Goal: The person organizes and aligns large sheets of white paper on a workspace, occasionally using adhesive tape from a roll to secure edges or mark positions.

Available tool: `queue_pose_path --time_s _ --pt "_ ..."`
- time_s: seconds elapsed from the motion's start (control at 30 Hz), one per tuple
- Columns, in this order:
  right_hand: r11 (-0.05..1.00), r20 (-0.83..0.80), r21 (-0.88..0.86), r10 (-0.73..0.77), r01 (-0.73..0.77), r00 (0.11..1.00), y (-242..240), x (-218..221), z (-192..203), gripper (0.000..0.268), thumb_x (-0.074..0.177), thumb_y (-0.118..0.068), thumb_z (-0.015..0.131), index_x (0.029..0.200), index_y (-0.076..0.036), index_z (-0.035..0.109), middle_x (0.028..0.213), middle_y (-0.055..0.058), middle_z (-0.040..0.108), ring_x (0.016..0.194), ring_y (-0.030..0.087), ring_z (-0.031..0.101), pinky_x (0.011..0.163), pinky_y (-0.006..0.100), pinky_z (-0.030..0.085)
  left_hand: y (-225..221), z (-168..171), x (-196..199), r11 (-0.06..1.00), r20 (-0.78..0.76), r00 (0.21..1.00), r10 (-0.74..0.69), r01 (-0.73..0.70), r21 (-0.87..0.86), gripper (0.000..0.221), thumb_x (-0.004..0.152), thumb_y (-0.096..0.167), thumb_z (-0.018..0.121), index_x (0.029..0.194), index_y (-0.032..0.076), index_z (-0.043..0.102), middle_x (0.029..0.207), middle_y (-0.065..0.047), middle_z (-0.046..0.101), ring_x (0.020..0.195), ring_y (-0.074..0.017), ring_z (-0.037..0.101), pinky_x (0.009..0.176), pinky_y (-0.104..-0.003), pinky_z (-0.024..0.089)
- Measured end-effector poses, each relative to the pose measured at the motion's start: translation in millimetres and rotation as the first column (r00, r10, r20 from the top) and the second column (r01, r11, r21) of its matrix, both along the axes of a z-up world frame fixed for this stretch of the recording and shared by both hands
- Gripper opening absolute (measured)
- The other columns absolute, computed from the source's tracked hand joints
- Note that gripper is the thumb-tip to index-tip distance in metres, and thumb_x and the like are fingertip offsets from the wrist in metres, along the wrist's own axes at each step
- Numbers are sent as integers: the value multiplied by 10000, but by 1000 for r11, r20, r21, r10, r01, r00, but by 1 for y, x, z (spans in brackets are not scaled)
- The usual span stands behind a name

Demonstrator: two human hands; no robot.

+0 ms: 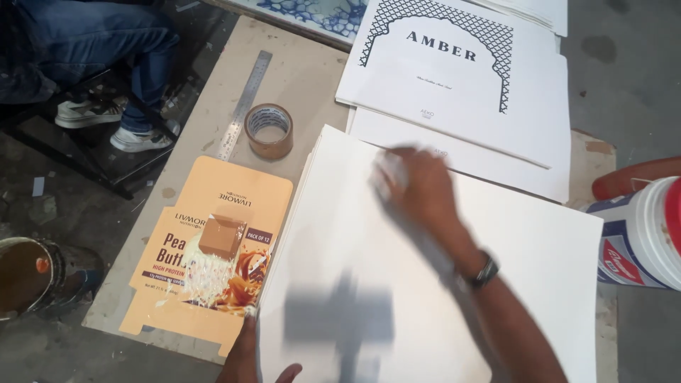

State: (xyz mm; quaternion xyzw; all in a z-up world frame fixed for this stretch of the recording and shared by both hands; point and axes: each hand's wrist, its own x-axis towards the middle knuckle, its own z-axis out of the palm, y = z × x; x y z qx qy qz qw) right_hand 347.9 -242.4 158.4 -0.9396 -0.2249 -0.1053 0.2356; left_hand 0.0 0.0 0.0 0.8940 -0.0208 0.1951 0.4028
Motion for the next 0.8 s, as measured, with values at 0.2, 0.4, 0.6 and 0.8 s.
queue_pose_path --time_s 0.2,0.4,0.6,0.8 --pt "985 -68 -121 119 -127 990 27 -107 -9 394 913 -307 698 1222 -64 696 1235 167 664 1077 333 594 937 500 438 -9 80 45 993 -198 979 47 -25 113 1070 727 380 834 1507 -60 250 1451 -381 426 1342 -508 431 1054 -548 398" --pt "974 -8 -177 139 -138 990 25 -132 -23 544 943 -351 672 1391 -55 585 1441 193 553 1291 367 485 1091 649 301 -15 122 51 998 -389 919 65 -69 4 973 774 334 839 1507 3 291 1492 -292 458 1366 -450 457 1045 -485 431" --pt "980 -2 -180 84 -83 996 22 -133 -39 597 946 -380 659 1458 -98 534 1527 153 492 1377 360 416 1118 739 191 29 91 56 932 -263 965 -17 -80 -354 933 830 241 795 1550 -6 256 1556 -267 394 1454 -413 393 1148 -486 363" --pt "985 -13 -158 72 -73 997 20 -135 -40 597 957 -385 658 1471 -109 529 1541 131 492 1386 347 414 1144 731 179 97 54 87 955 -69 967 245 -228 190 589 826 187 785 1370 44 611 1640 -250 303 1477 -489 330 1181 -571 346"
